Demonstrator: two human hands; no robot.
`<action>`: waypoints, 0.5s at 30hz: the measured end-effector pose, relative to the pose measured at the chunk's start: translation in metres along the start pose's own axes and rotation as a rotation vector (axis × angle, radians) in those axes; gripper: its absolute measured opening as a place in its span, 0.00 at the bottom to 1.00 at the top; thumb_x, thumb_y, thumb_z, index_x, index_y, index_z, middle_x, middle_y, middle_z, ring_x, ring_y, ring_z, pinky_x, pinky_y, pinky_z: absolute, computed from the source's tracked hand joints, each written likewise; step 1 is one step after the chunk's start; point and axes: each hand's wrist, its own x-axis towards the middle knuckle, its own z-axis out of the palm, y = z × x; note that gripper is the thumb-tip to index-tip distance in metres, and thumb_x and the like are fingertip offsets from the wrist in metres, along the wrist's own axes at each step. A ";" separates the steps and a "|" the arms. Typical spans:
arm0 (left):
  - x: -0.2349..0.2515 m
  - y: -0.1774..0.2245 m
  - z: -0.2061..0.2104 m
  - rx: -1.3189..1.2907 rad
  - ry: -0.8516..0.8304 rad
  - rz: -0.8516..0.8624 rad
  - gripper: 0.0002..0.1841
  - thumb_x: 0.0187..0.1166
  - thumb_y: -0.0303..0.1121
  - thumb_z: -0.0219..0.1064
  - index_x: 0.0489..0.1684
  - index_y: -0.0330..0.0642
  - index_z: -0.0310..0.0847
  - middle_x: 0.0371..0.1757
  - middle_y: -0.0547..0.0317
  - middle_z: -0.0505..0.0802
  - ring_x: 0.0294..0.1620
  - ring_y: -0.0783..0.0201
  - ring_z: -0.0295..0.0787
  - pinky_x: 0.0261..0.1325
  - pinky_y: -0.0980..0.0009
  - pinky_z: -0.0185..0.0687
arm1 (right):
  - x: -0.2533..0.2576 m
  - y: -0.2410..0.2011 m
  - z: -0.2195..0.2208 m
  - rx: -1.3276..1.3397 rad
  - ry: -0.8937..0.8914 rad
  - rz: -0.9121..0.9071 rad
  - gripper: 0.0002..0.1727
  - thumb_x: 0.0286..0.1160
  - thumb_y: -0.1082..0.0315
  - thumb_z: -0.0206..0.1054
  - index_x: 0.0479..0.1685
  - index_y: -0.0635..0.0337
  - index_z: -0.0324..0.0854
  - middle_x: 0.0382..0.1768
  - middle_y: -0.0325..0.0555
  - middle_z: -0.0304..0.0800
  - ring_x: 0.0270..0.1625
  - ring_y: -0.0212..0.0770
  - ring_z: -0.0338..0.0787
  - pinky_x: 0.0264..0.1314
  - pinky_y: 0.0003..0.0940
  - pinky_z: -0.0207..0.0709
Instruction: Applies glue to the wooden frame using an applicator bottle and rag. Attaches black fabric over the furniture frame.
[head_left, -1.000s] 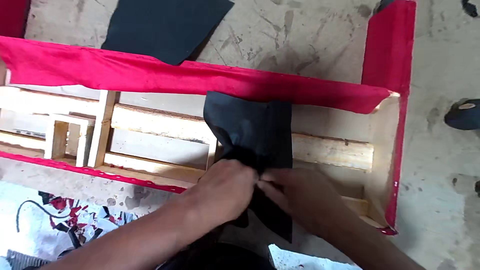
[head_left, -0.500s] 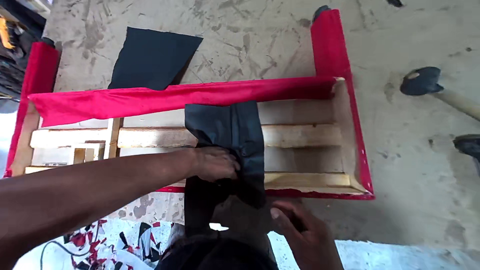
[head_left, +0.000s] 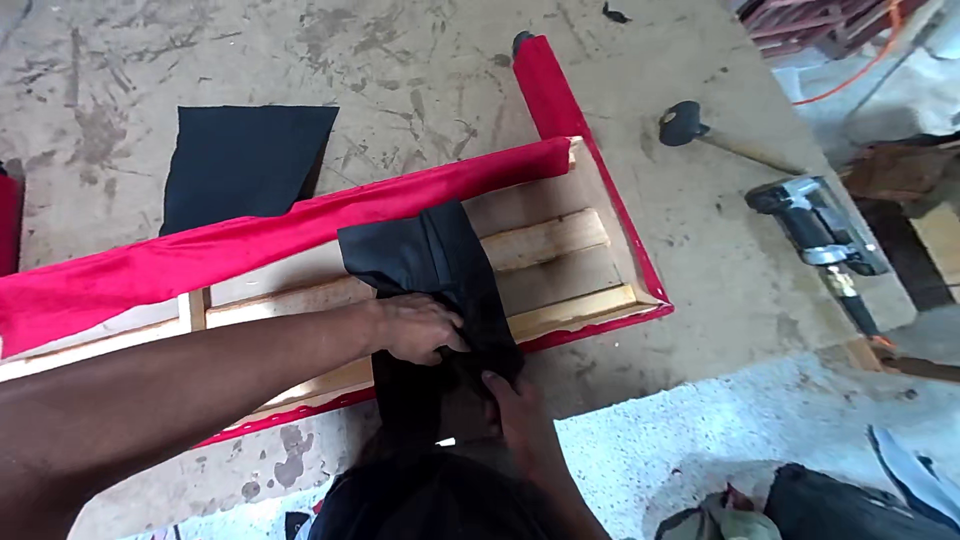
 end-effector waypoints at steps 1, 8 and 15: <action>0.000 -0.001 0.001 0.013 0.007 0.004 0.20 0.80 0.42 0.69 0.71 0.66 0.85 0.65 0.57 0.89 0.63 0.53 0.88 0.66 0.47 0.84 | -0.002 0.003 -0.003 0.012 0.023 0.013 0.15 0.87 0.59 0.61 0.43 0.64 0.84 0.18 0.41 0.83 0.17 0.36 0.81 0.19 0.32 0.78; 0.005 0.001 -0.001 0.096 -0.048 0.004 0.10 0.74 0.42 0.74 0.48 0.54 0.92 0.60 0.56 0.90 0.58 0.51 0.89 0.58 0.46 0.86 | -0.005 -0.008 0.027 0.008 0.023 0.038 0.29 0.75 0.42 0.71 0.54 0.61 0.85 0.30 0.44 0.89 0.27 0.40 0.87 0.31 0.40 0.85; 0.007 -0.001 0.003 0.039 -0.051 -0.058 0.17 0.83 0.44 0.58 0.64 0.68 0.90 0.63 0.63 0.89 0.60 0.58 0.87 0.60 0.50 0.85 | -0.005 0.028 -0.008 0.057 -0.079 0.050 0.16 0.83 0.54 0.67 0.43 0.59 0.87 0.17 0.33 0.79 0.15 0.30 0.75 0.19 0.28 0.74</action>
